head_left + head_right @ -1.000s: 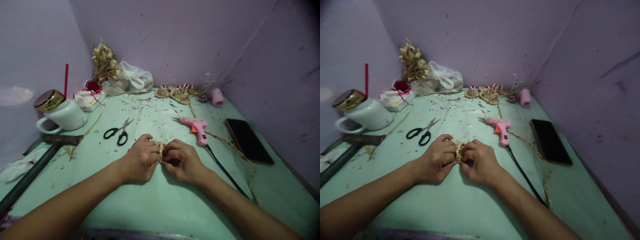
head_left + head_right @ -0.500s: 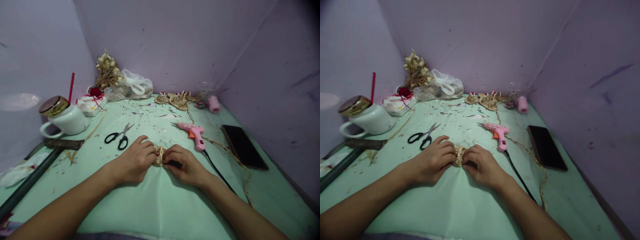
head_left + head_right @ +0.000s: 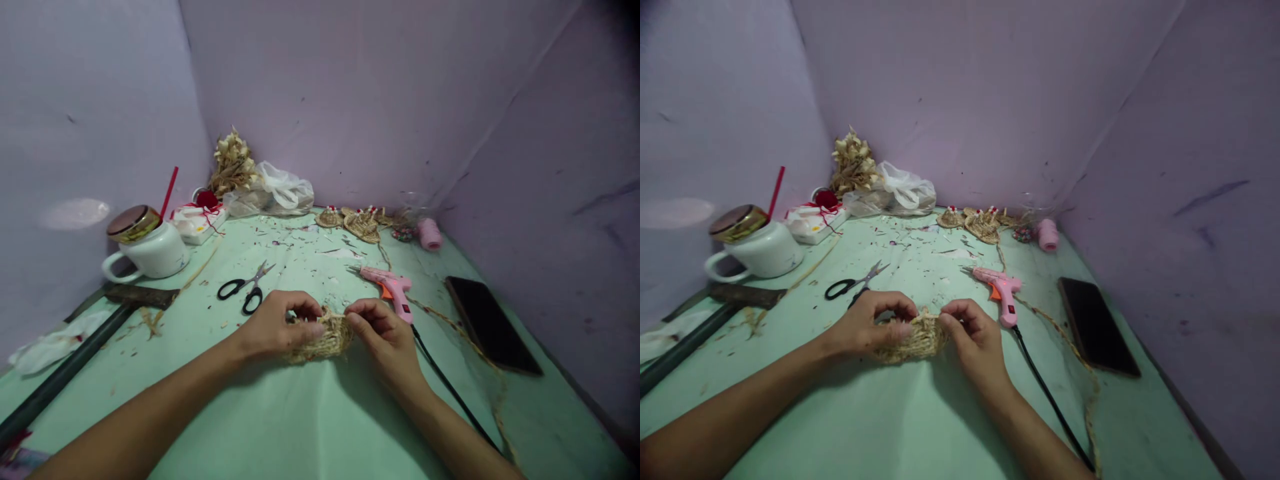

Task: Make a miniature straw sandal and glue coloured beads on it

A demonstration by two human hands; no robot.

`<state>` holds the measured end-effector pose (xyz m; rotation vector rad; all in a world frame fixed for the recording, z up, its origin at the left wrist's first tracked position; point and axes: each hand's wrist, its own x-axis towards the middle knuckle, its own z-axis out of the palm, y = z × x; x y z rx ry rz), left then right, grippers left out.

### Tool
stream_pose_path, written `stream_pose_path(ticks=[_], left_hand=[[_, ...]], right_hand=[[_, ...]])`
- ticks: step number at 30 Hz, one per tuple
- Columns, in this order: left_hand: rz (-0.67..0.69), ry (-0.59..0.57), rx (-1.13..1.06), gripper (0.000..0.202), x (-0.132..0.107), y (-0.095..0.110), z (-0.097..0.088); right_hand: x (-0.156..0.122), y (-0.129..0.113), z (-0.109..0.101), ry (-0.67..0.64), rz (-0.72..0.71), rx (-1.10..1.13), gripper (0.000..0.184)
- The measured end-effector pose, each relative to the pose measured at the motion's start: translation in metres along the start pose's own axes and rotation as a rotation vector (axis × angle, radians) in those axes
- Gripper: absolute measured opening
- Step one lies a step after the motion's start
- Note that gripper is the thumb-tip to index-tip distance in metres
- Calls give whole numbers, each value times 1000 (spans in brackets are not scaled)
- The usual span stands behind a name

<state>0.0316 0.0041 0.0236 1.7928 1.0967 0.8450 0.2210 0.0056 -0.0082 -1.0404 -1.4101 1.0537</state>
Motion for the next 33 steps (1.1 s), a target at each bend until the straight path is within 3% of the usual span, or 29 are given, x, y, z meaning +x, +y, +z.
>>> stream_pose_path(ticks=[2,5,8,12,14,16,19,21,23,28,33], left_hand=[[-161,-13,-216,19,1,1,5],[-323,83,-548,23,1,-1,17],[-334,175,-764,27,0,-4,28],[-317,165,-814,27,-1,-10,38],[-305,194,-722,25,-1,-12,40],[-229,288,-484,25,-2,-11,39],[79,454,-3,24,-4,-4,35],[284,492,211,24,-5,2,32],[375,481,315,23,-5,8,30],[358,396,455,11,1,9,26],[600,302,787,14,0,5,16]], right_hand=[[1,-1,0,66,102,108,14],[2,0,-3,25,206,244,26],[1,-1,-5,-156,218,328,40],[-4,-2,-3,-298,280,355,40],[-5,-1,0,-267,303,357,36],[-6,0,1,-230,314,347,34],[-6,1,1,-222,327,330,41],[-6,0,1,-245,314,315,41],[-6,-2,1,-286,275,285,36],[-8,-11,4,-405,125,185,38],[-11,-9,4,-406,93,98,37]])
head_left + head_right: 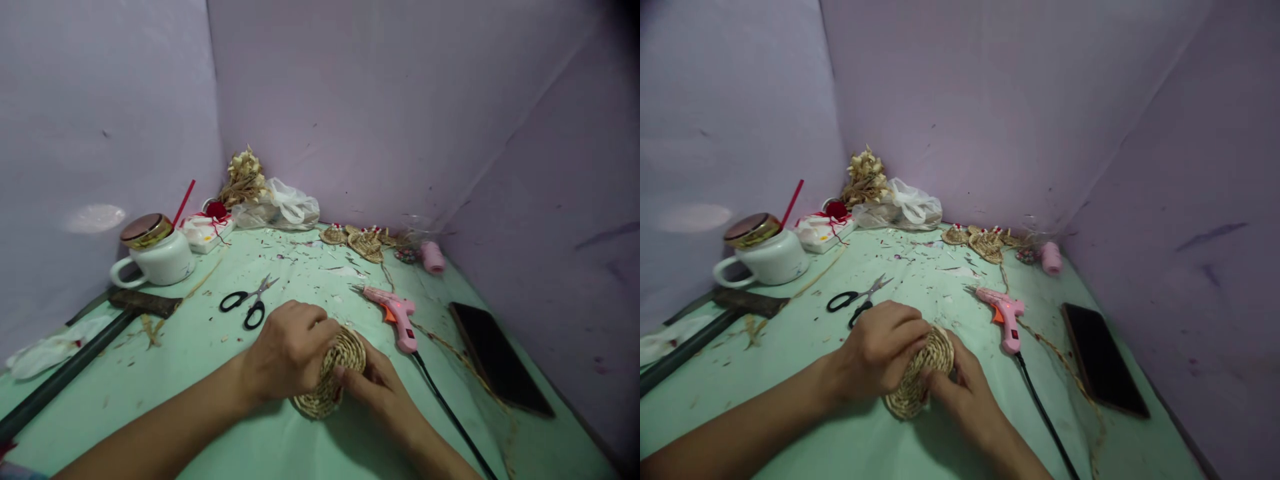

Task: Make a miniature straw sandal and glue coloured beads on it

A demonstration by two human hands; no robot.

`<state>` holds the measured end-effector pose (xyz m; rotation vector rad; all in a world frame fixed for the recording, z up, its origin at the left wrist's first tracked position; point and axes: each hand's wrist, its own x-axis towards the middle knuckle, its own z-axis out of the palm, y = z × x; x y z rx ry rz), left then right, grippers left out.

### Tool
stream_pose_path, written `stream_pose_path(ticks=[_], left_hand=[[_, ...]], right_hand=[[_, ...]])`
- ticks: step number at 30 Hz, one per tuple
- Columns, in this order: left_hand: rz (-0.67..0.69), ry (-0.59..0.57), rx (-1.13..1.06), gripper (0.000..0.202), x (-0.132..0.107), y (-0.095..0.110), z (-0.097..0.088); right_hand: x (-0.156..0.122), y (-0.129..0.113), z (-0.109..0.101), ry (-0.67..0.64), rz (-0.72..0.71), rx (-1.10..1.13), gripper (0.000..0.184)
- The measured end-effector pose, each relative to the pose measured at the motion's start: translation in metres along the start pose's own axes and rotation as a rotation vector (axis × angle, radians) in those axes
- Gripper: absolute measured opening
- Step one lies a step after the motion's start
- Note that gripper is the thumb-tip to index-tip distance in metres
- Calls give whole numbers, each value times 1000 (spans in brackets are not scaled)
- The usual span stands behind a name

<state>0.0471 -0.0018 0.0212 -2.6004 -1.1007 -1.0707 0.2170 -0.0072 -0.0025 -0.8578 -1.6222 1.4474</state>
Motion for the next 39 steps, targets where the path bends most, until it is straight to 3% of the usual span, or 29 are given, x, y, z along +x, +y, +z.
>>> stream_pose_path(ticks=[4,8,11,14,18,22,24,26,29,31,33,36,39], left_hand=[[188,-65,203,15,0,-3,-3],[209,-58,189,14,0,-2,2],[59,32,-14,18,0,-1,7],[-206,125,-316,18,1,0,9],[-529,97,-581,13,1,0,9],[-530,55,-610,10,2,3,10],[-538,0,-624,21,3,0,8],[-606,-42,-521,34,5,-9,1],[-746,-117,-5,37,5,-34,-17],[-842,-317,272,36,1,-56,-31],[-906,-515,342,32,-4,-76,-44],[-917,-623,337,26,-12,-93,-54],[-913,-681,336,31,-16,-93,-53]], right_hand=[[1,3,-2,95,-38,-118,37],[2,0,1,128,-57,-156,24],[0,-2,4,160,-19,-107,21],[-1,-2,2,177,100,47,28],[-1,-4,0,202,180,171,37],[3,-6,-1,229,189,156,25],[5,-5,-1,312,229,144,24],[7,-3,-2,405,283,157,25],[12,0,-6,497,360,236,24],[15,2,-10,515,392,271,22],[18,3,-15,514,411,283,19],[21,7,-23,499,450,309,16],[26,9,-28,475,498,354,14]])
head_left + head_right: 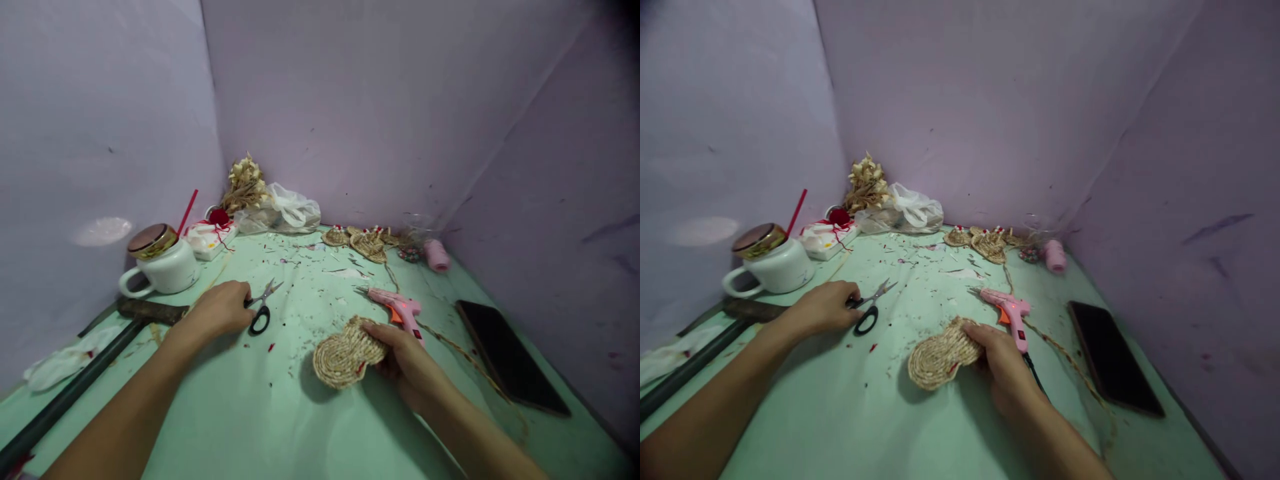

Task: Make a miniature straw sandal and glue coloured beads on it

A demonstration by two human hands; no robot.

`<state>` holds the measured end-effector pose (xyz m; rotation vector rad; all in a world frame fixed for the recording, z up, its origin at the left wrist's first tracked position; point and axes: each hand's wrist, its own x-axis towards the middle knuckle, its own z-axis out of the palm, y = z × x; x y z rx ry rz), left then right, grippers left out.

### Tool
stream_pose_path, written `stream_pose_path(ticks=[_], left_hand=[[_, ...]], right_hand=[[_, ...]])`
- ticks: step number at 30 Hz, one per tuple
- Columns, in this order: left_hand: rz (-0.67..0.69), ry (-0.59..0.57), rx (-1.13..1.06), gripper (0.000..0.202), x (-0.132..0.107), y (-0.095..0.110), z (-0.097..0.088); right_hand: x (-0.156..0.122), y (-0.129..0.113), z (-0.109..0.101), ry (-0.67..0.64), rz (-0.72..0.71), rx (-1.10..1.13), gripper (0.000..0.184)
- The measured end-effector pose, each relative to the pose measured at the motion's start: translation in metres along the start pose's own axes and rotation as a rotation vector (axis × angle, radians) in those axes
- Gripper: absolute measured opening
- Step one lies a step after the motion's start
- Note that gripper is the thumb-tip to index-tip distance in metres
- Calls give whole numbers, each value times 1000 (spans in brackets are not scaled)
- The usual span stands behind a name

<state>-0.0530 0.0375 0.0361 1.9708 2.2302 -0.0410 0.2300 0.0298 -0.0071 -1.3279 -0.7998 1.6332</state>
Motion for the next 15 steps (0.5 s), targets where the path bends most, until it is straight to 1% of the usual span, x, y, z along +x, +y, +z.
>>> stream_pose_path(ticks=[3,4,7,9,13,15], left_hand=[[-7,19,35,47,-5,9,4],[-3,24,51,49,-7,12,4],[15,-6,93,39,-12,20,5],[13,-32,106,34,-12,21,4],[-9,-15,114,35,-6,16,2],[-19,16,66,38,-2,12,0]], right_hand=[[4,-5,3,-10,-7,28,11],[5,-6,5,-11,-23,40,11],[6,-6,9,-28,-62,94,12],[5,-3,9,-46,-73,131,14],[1,2,5,-77,-79,177,16],[-2,3,4,-89,-86,186,16]])
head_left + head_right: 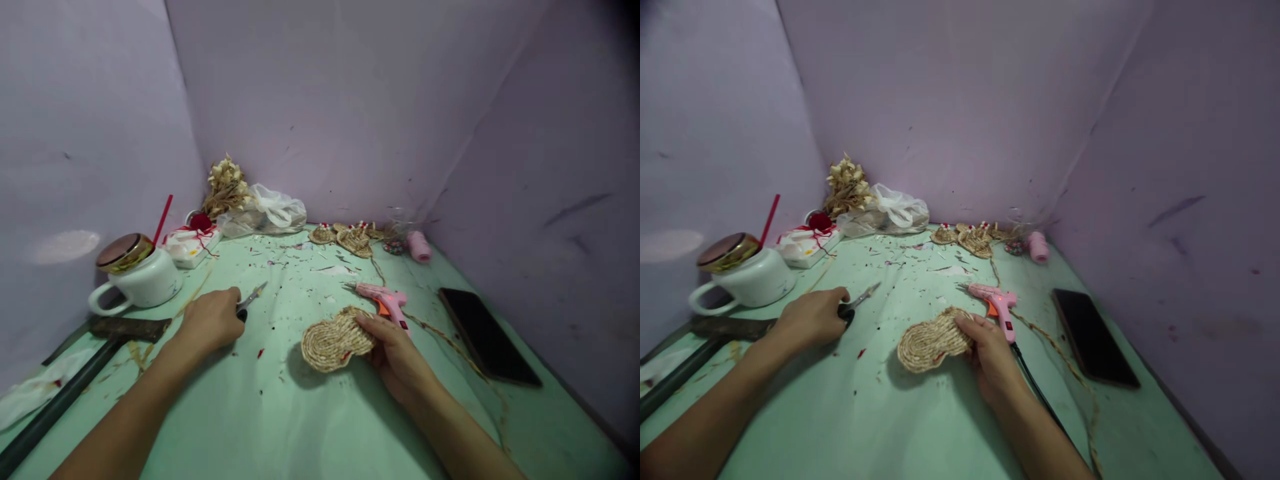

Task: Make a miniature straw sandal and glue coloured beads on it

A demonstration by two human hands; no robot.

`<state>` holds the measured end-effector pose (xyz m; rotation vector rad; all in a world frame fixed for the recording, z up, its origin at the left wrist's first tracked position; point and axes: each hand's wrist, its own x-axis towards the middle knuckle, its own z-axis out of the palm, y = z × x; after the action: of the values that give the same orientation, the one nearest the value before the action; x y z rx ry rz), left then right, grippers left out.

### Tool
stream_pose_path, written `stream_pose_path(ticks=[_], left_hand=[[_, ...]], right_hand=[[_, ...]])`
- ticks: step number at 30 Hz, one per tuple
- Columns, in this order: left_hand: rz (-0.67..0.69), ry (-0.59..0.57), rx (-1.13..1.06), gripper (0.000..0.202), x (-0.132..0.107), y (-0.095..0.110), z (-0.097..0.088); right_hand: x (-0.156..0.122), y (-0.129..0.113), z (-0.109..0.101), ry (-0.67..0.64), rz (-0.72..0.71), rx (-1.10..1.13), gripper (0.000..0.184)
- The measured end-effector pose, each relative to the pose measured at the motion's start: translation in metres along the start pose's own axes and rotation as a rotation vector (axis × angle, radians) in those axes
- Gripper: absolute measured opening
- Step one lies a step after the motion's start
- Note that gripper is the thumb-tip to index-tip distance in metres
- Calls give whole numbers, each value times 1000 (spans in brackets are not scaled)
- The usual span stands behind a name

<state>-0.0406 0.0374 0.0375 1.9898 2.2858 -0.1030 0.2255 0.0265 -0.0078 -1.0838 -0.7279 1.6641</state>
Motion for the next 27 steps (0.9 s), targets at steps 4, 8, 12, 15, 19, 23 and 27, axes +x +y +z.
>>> stream_pose_path(ticks=[4,8,12,15,19,23,27], left_hand=[[-23,12,-554,40,2,-3,-5],[-120,-59,-1250,36,-5,5,-9],[-130,-160,-1664,32,-12,16,-12],[-155,-383,-1802,35,-19,24,-14],[1,-545,-1713,45,-27,34,-7],[128,-169,-1428,42,-30,46,5],[56,-109,-1372,41,-30,55,15]], right_hand=[[-5,-1,4,-23,-15,4,15],[-7,-4,7,-40,-47,17,17],[-11,-8,8,-25,-74,18,18],[-12,-9,9,-4,-101,8,20],[-11,-9,8,29,-140,2,23],[-11,-11,8,48,-165,27,23],[-13,-9,10,54,-213,70,22]])
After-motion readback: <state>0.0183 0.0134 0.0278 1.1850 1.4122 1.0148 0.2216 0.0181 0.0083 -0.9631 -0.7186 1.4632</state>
